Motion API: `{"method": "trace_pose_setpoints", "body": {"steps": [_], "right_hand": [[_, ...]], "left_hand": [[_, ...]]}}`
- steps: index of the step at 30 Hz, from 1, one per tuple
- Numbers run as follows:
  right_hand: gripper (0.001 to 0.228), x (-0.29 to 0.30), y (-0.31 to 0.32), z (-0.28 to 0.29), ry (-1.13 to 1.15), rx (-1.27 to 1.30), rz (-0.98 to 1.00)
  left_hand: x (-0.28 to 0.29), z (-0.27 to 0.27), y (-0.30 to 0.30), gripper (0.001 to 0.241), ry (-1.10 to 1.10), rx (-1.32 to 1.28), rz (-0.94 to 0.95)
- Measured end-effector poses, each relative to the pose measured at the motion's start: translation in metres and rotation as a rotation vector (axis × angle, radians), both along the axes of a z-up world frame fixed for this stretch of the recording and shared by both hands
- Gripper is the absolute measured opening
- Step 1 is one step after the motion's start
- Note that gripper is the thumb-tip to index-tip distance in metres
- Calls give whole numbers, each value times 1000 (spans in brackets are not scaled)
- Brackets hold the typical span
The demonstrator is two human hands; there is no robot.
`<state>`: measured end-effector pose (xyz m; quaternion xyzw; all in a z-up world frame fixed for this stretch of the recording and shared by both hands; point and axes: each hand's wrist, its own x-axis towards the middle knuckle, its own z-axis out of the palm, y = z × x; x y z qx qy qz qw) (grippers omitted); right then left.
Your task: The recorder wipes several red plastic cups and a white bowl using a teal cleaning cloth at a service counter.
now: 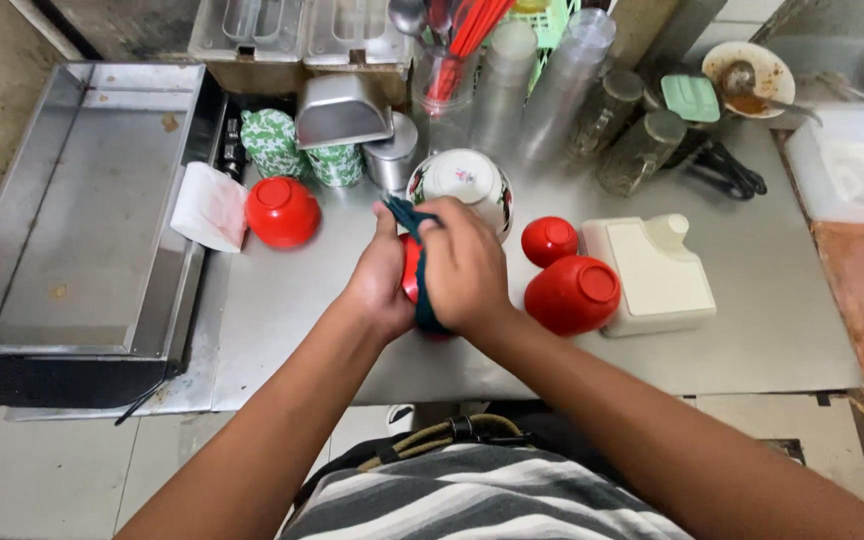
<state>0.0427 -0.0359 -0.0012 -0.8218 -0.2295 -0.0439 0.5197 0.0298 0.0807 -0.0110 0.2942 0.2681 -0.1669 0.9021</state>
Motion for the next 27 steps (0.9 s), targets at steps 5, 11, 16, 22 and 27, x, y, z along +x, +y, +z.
{"method": "trace_pose_setpoints", "body": {"steps": [5, 11, 16, 22, 27], "right_hand": [[43, 7, -22, 3, -2, -67, 243], [83, 40, -48, 24, -321, -400, 736], [58, 48, -39, 25, 290, -216, 477], [45, 12, -46, 33, -635, -106, 139], [50, 44, -36, 11, 589, 174, 25]], "left_hand": [[23, -64, 19, 55, -51, -57, 71], [23, -70, 13, 41, -109, -200, 28], [17, -53, 2, 32, -192, -260, -19], [22, -12, -13, 72, -78, -174, -7], [15, 0, -33, 63, -281, 136, 86]]}}
